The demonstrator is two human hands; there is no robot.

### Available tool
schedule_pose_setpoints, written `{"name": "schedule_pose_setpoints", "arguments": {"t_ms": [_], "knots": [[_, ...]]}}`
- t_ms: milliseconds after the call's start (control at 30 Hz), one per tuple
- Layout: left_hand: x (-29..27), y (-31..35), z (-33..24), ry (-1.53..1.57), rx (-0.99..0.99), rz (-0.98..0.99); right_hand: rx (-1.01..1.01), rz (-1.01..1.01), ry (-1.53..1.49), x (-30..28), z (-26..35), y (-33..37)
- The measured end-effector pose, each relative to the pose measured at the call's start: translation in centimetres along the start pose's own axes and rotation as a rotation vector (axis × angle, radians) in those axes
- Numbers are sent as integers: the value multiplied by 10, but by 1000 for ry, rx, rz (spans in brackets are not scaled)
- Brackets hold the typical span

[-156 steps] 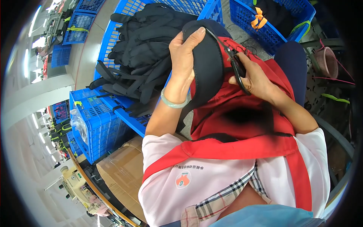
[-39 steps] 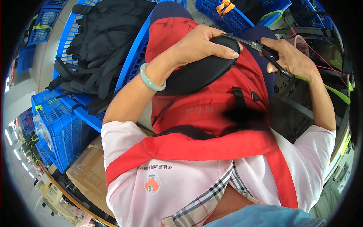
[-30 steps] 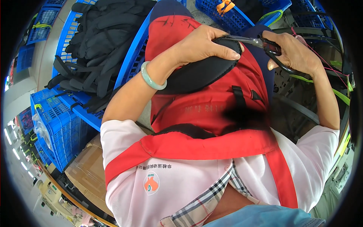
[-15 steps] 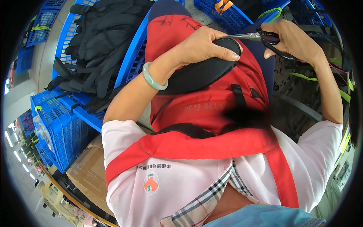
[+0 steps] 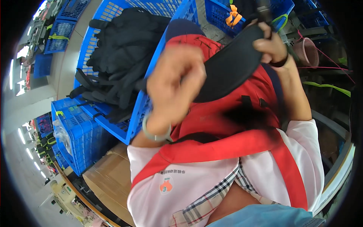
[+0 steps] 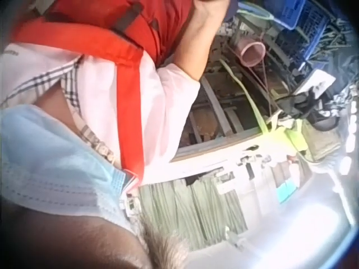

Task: Trimming excess threads and fabric from padded black straps using scissors.

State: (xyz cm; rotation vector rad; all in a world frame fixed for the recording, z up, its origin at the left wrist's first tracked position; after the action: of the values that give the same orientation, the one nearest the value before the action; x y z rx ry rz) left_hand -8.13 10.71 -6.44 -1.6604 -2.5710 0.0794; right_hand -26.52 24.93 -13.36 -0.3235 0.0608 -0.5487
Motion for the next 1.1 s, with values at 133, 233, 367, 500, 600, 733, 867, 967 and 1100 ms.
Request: {"name": "schedule_pose_setpoints", "arguments": {"t_ms": [133,233,367,500,600,733,867,967,1100], "knots": [[73,55,-24,-211,101,809,33,-110,-656,-16,17,-8],[38,-2,68,-26,-96,274,142,-297,-162,20,-19,-4],[18,-29,122,687,-432,132,183,-154,-160,95,-44,19],[1,-35,125,664,-310,-8,272,-63,-178,102,-39,13],[-13,-37,129,660,-297,-45,312,-15,103,84,-42,21],[-17,-41,141,687,-365,-44,480,83,161,61,-58,54],[-15,-37,154,760,-426,10,373,208,269,56,-45,68],[-11,-32,161,766,-461,56,510,329,377,59,-39,69],[-4,-34,166,721,-461,76,570,401,445,55,-45,70]]}}
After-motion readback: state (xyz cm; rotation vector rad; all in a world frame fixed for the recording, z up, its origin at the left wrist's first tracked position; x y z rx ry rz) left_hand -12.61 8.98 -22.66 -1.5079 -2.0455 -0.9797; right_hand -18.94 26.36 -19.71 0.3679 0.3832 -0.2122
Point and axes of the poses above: each hand's wrist, its own y-axis away from the middle knuckle, its own x-axis out of the palm, z = x × y, the point moved 10 cm from there along -y, towards the middle knuckle, and after that the axes turned 11 degrees about -x, right-handed, at the moved point
